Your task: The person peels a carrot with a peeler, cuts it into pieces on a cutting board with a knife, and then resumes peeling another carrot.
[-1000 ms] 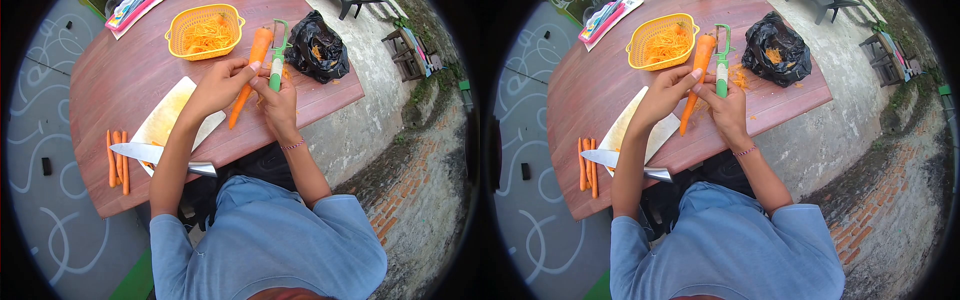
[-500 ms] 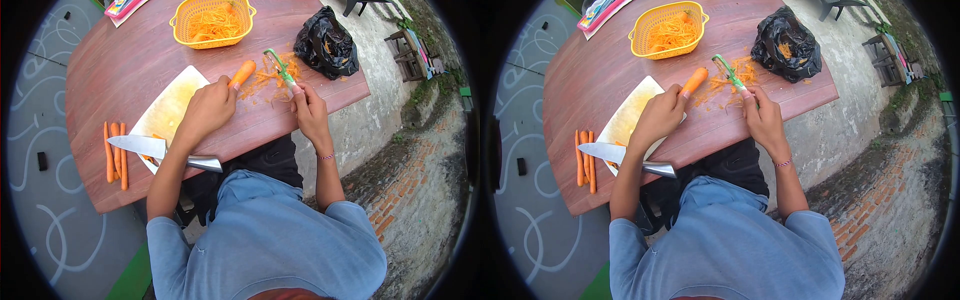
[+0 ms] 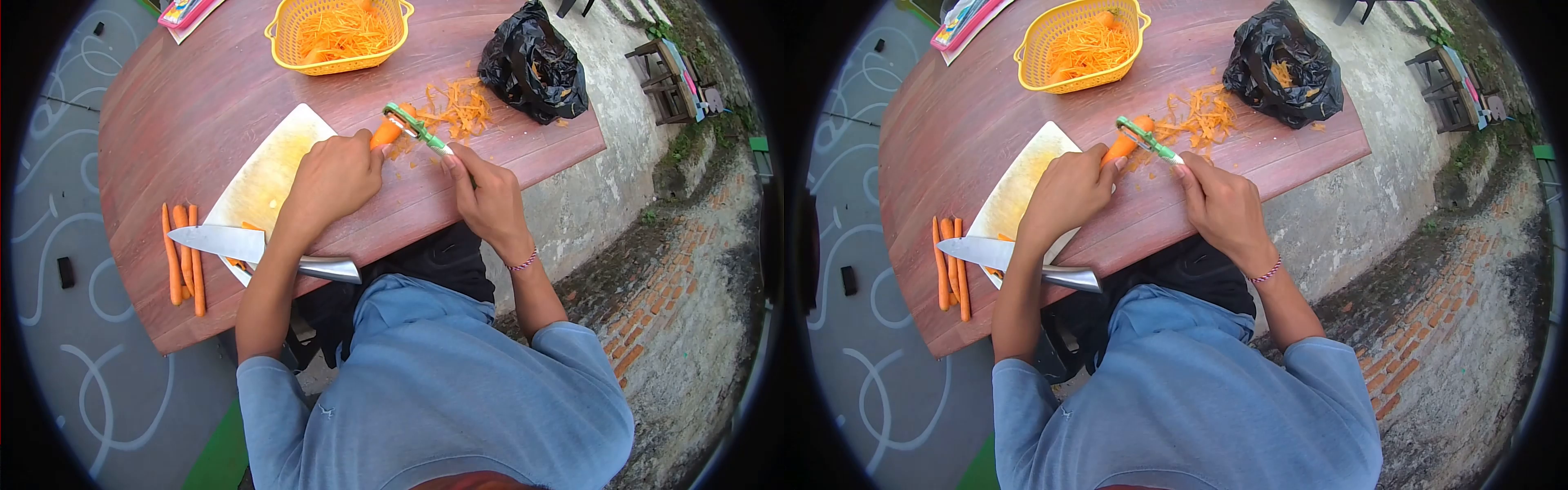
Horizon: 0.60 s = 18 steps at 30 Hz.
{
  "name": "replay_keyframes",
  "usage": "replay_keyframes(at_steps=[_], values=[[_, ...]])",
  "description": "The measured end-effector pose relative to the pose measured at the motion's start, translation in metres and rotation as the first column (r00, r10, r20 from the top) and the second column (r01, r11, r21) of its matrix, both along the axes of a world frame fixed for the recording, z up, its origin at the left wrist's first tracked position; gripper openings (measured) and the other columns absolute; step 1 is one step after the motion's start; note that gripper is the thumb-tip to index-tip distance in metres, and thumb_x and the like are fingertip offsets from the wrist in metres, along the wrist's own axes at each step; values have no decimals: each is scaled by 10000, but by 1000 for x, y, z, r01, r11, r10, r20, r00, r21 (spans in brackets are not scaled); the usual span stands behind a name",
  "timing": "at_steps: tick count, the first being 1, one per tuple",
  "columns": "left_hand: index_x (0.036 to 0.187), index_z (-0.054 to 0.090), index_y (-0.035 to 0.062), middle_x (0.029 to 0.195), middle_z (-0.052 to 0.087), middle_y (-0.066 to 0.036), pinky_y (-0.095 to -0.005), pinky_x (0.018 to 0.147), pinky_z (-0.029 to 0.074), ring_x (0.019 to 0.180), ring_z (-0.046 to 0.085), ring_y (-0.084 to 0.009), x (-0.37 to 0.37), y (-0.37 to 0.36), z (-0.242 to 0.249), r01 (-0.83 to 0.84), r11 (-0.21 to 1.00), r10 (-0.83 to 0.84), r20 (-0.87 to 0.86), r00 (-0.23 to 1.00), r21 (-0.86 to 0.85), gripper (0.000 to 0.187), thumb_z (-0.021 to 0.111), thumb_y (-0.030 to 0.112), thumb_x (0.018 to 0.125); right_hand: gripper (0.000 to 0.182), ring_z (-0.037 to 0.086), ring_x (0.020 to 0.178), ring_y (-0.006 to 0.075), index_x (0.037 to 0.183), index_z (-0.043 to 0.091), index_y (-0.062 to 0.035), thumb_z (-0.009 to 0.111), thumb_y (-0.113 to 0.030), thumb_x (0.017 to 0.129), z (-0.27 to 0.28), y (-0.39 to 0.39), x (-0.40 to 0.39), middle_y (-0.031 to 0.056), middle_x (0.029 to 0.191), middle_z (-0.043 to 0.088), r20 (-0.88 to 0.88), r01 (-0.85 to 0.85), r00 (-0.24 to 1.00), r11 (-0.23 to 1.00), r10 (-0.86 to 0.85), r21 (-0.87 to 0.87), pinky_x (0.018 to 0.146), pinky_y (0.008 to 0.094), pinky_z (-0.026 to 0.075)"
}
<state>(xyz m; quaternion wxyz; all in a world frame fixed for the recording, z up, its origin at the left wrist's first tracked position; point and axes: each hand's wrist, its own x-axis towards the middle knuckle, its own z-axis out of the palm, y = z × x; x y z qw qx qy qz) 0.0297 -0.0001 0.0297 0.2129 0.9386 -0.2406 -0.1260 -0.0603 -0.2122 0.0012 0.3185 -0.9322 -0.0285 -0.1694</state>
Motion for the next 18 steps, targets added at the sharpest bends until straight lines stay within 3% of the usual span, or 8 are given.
replay_keyframes(at_steps=[2,4,8,10,11,14,18], values=[[961,665,-36,763,670,-304,-579,728,500,758,675,-480,1,1,0,-6,1000,6,2,1000,-11,394,565,339,1026,199,680,661,410,1088,707,-61,631,-235,1028,-2,0,0,194,718,675,50,-64,997,998,64,-5,561,491,502],[981,676,-31,770,674,-299,-575,729,501,763,677,-476,0,1,1,-5,1000,5,3,1000,-7,388,571,340,1020,198,682,660,407,1109,715,-75,634,-236,1026,-4,-13,6,190,728,679,-10,61,998,997,-62,-45,559,493,504],[1018,707,-26,762,698,-278,-553,739,551,757,704,-454,-1,1,7,4,1000,-5,28,1000,5,340,607,297,983,204,681,654,405,1128,716,-74,644,-231,1019,2,-20,9,188,724,678,-88,133,987,989,-138,-61,557,492,507],[1023,712,-19,764,700,-271,-549,738,552,754,704,-450,-1,1,10,5,1000,-5,31,1000,9,336,621,300,972,205,680,647,403,1125,714,-66,644,-227,1019,2,-3,-1,186,728,681,91,-41,995,999,41,2,551,491,506],[1029,716,-13,766,702,-264,-545,736,554,751,704,-446,-2,0,10,5,1000,-5,39,999,13,333,635,303,961,205,680,647,403,1125,714,-66,644,-227,1019,0,-4,-1,186,728,681,89,-37,995,999,36,3,551,491,506],[1008,721,-3,762,703,-257,-543,732,555,746,704,-442,-4,0,6,-19,1000,20,76,997,-11,325,665,311,941,213,689,653,388,1154,706,-69,645,-222,1018,-8,-15,6,182,745,689,-10,98,995,991,-99,-86,554,490,511],[973,718,4,754,700,-255,-539,719,555,739,705,-436,-3,-1,7,-33,999,34,78,996,-12,314,692,313,922,222,688,644,383,1155,711,-69,651,-232,1017,-4,-15,2,181,730,684,-34,130,991,991,-130,-29,552,486,510]])
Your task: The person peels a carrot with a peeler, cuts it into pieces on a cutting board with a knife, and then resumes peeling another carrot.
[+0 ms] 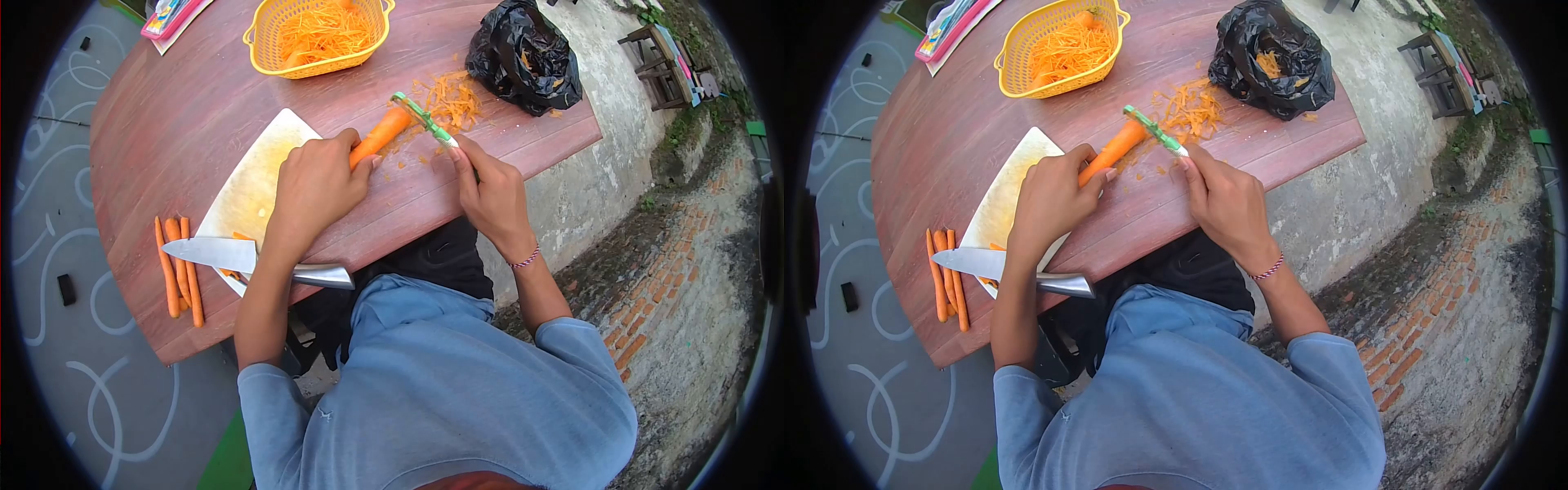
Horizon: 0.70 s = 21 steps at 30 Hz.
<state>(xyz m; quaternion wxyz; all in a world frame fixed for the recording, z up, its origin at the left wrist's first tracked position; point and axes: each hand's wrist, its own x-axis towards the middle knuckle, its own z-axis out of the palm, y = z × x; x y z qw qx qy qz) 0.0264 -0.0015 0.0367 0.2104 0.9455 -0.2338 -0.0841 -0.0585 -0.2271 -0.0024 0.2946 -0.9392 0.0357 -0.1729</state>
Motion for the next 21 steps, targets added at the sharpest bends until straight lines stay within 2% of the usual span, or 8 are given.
replay_keyframes(at_steps=[2,5,9,13,15,18,19,21], values=[[1008,716,23,799,713,-232,-508,733,528,779,701,-421,1,-2,0,-41,999,43,-72,996,28,364,726,374,913,215,685,642,384,1141,718,-66,644,-230,1023,1,14,-11,182,731,685,95,-174,980,984,177,-42,547,484,507],[998,714,22,793,712,-228,-506,739,529,787,705,-414,-1,-1,-2,-48,999,49,-48,998,21,362,732,373,910,211,681,639,385,1139,723,-72,648,-231,1022,-8,3,-3,175,731,685,79,-32,996,999,33,-9,542,477,505],[997,717,19,801,716,-225,-502,748,532,794,708,-410,-1,-3,3,-43,998,45,-49,998,37,361,719,371,918,210,675,631,391,1143,722,-73,649,-228,1022,-7,-3,-1,176,717,676,106,-16,994,999,12,30,536,472,502],[1000,729,11,824,719,-239,-502,759,532,796,703,-418,-4,-3,3,-57,998,58,-43,997,33,328,686,328,928,219,676,634,389,1163,715,-67,640,-221,1026,-7,10,-10,180,724,677,100,-152,983,988,155,-36,537,473,501],[1000,733,10,830,718,-245,-501,763,532,795,701,-421,-4,-2,2,-64,998,66,-49,997,27,317,676,314,929,214,675,623,376,1165,715,-81,657,-222,1015,-14,1,-2,166,727,680,93,-16,996,1000,17,-11,535,467,504],[982,718,-28,811,716,-265,-527,736,555,771,710,-434,-3,0,1,-26,999,26,6,1000,-40,317,688,283,928,216,675,616,367,1173,711,-91,668,-222,1007,-10,-2,0,160,720,677,91,17,996,999,-20,38,532,464,505],[982,718,-29,813,715,-265,-525,742,553,778,709,-435,-2,-1,1,-29,999,28,-12,1000,-33,316,690,281,926,216,675,616,367,1173,711,-91,668,-222,1007,-8,1,-3,160,720,677,91,16,996,999,-20,37,532,464,505],[982,717,-31,815,714,-264,-524,748,551,785,708,-436,-2,-2,1,-29,999,28,-35,999,-25,315,691,278,925,218,683,638,382,1183,708,-96,651,-228,1019,-5,14,-14,171,740,686,111,-155,982,988,155,-9,546,479,510]])
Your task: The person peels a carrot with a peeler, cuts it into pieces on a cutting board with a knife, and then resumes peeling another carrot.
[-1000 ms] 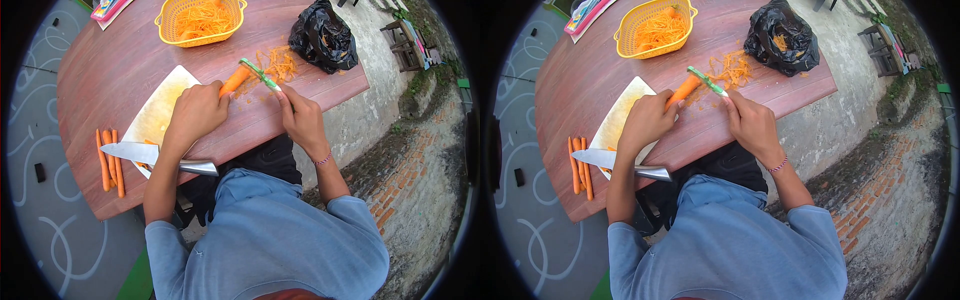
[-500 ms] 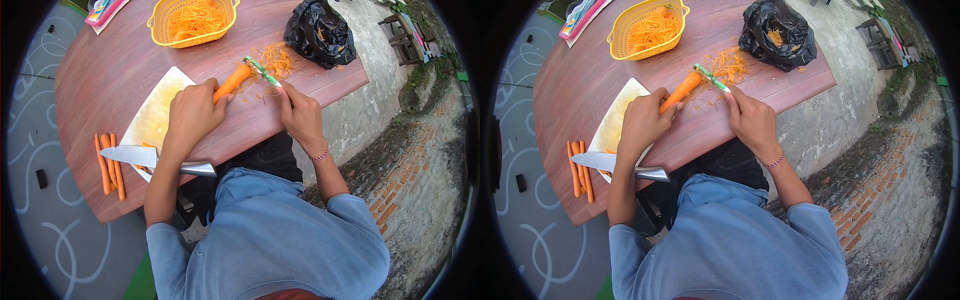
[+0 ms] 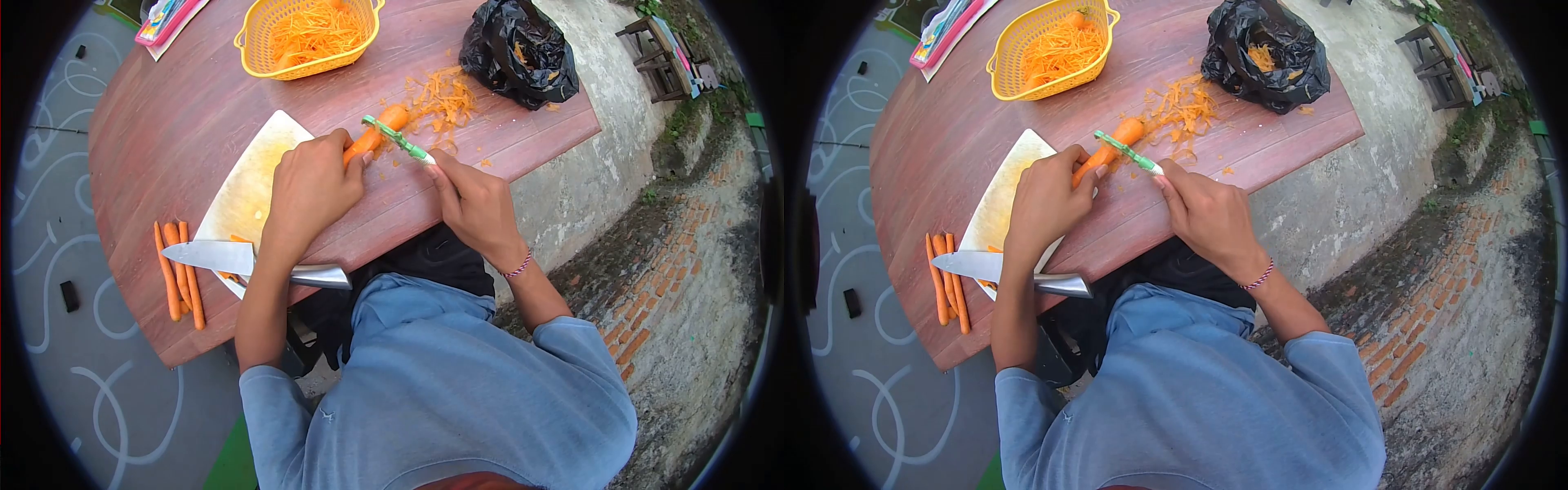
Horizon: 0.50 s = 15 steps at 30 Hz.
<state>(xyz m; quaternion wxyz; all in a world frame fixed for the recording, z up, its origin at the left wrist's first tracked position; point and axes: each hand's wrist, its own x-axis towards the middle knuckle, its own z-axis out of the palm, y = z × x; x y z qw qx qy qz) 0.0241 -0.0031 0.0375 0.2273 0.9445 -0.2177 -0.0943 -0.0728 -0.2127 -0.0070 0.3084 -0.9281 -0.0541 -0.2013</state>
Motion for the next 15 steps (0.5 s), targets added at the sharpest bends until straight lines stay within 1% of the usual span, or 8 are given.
replay_keyframes(at_steps=[2,4,7,8,10,12,14,15], values=[[989,715,-29,812,711,-265,-525,746,547,782,704,-437,0,0,1,2,1000,-2,-1,1000,-4,309,694,272,922,223,688,660,389,1190,705,-90,643,-225,1024,0,-2,1,177,749,689,-59,19,998,1000,-19,1,554,482,512],[978,719,-11,815,714,-250,-508,745,534,784,701,-423,0,1,-1,-5,1000,5,6,1000,0,308,703,291,919,206,684,648,383,1170,710,-94,659,-218,1013,-3,-15,11,164,738,686,-140,199,969,978,-206,-62,548,475,510],[966,721,7,817,719,-231,-490,743,521,786,699,-409,1,3,-4,-11,1000,11,17,1000,-7,305,713,307,915,207,674,620,374,1164,711,-89,674,-215,1003,-1,-15,11,158,720,677,-18,179,984,982,-178,57,534,467,504],[966,720,7,816,721,-227,-489,741,521,784,699,-408,1,3,-5,-11,1000,12,19,1000,-19,302,714,305,914,207,674,620,374,1164,711,-89,674,-215,1003,1,-11,8,158,720,677,-19,179,984,982,-178,55,534,467,504],[968,720,6,816,724,-222,-489,744,523,787,699,-408,0,0,-1,-16,1000,16,-1,1000,13,303,716,304,913,223,669,613,382,1175,712,-80,664,-224,1012,3,2,-2,167,729,682,10,0,1000,1000,0,20,538,474,505],[970,719,4,816,727,-217,-489,748,525,789,700,-409,1,1,-1,-20,999,21,-17,1000,48,304,719,303,912,223,667,613,382,1170,715,-75,663,-226,1014,-2,4,-2,172,725,677,-35,10,999,1000,-9,21,544,476,506],[969,719,1,809,726,-218,-496,753,525,793,699,-414,2,2,-3,-20,999,20,-27,999,29,314,722,309,911,210,672,619,379,1155,718,-78,663,-224,1014,-4,-8,8,172,721,676,-60,161,985,987,-160,4,547,474,509],[969,719,1,809,726,-218,-496,753,525,793,699,-414,1,3,-3,-21,999,22,-29,999,30,314,722,309,911,210,672,619,379,1155,718,-78,663,-224,1014,-5,-13,11,172,721,676,-62,159,985,987,-159,5,547,474,509]])
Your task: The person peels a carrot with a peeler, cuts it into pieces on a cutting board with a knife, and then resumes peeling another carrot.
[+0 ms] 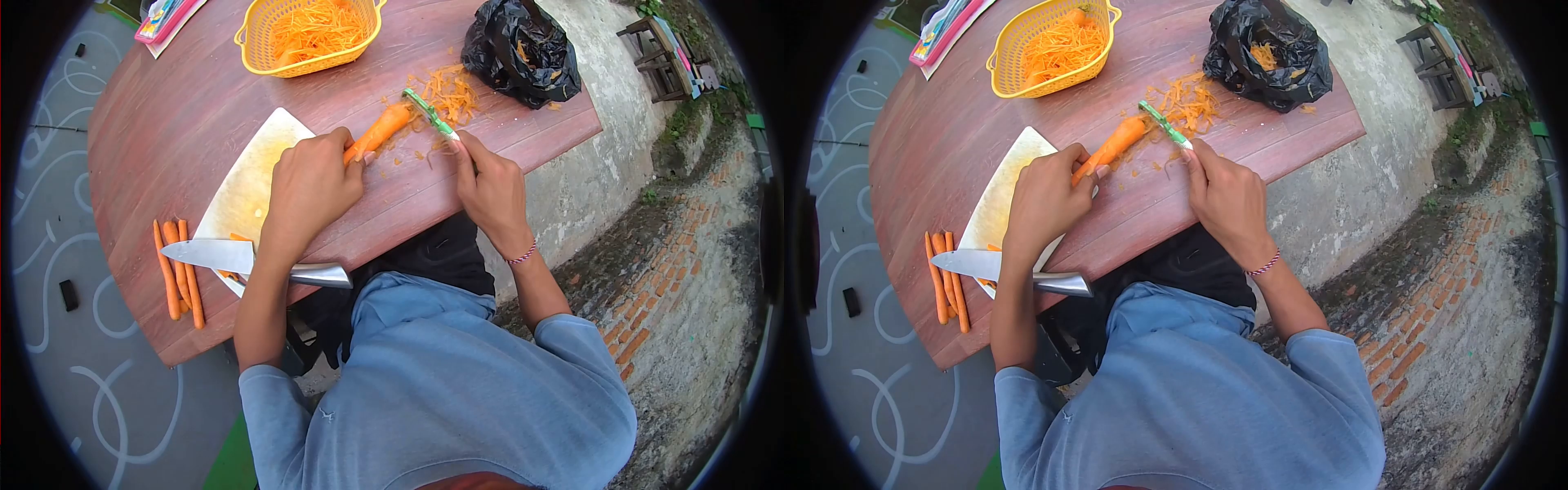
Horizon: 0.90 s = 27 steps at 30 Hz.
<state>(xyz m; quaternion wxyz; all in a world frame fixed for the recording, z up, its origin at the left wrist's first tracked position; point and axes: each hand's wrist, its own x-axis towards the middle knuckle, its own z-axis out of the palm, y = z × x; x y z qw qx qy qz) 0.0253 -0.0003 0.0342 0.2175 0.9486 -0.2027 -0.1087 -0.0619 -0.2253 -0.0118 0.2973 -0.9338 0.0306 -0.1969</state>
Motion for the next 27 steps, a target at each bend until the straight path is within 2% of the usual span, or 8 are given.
replay_keyframes(at_steps=[3,6,11,15,19,22,25,27], values=[[969,717,0,812,724,-219,-500,757,524,801,698,-415,1,-1,3,8,1000,-8,19,1000,3,322,725,316,910,206,677,630,384,1152,719,-78,657,-221,1018,4,-4,3,178,716,673,-15,35,999,999,-35,-1,549,471,514],[971,717,-7,791,713,-252,-521,730,557,760,709,-431,-2,-2,3,31,999,-30,63,998,-10,298,703,285,910,226,684,648,393,1168,721,-77,628,-235,1035,6,12,-8,187,735,686,59,-149,988,986,145,78,558,478,521],[988,680,-8,864,721,-241,-519,732,557,792,709,-420,-3,-1,2,47,999,-48,93,994,10,292,711,271,903,234,688,660,389,1170,724,-73,627,-240,1037,10,-4,1,189,746,692,-112,31,993,999,-35,-35,565,473,525],[989,668,-11,883,720,-226,-519,729,556,800,706,-420,-4,-2,1,51,999,-50,99,994,-6,293,712,266,902,247,686,655,398,1169,720,-62,624,-248,1038,8,5,-7,196,753,696,64,-84,995,994,80,63,559,487,517],[988,663,-9,893,721,-215,-522,723,554,801,706,-418,-4,-3,1,52,999,-52,120,991,6,287,714,258,896,237,687,663,401,1175,716,-66,637,-235,1029,5,9,-9,200,752,694,13,-115,993,993,115,34,562,494,511],[984,658,-8,908,722,-217,-521,716,553,802,706,-417,-5,-2,2,55,998,-56,116,992,8,284,716,254,893,216,687,658,394,1166,711,-69,665,-211,1010,8,-5,-1,192,748,692,-84,15,996,999,-18,-37,559,488,508],[981,656,-7,912,721,-218,-518,708,553,799,707,-413,-3,-3,1,61,998,-60,133,989,-3,279,718,249,891,203,680,634,378,1152,707,-75,677,-210,1003,8,-1,-4,171,719,680,-38,-7,999,1000,8,25,539,475,499],[981,656,-6,909,719,-218,-516,703,553,798,707,-410,-5,-3,-1,62,998,-63,125,990,8,275,720,246,890,194,673,614,365,1143,706,-75,669,-210,1009,11,15,-15,161,697,664,62,-159,985,987,160,-17,528,466,495]])
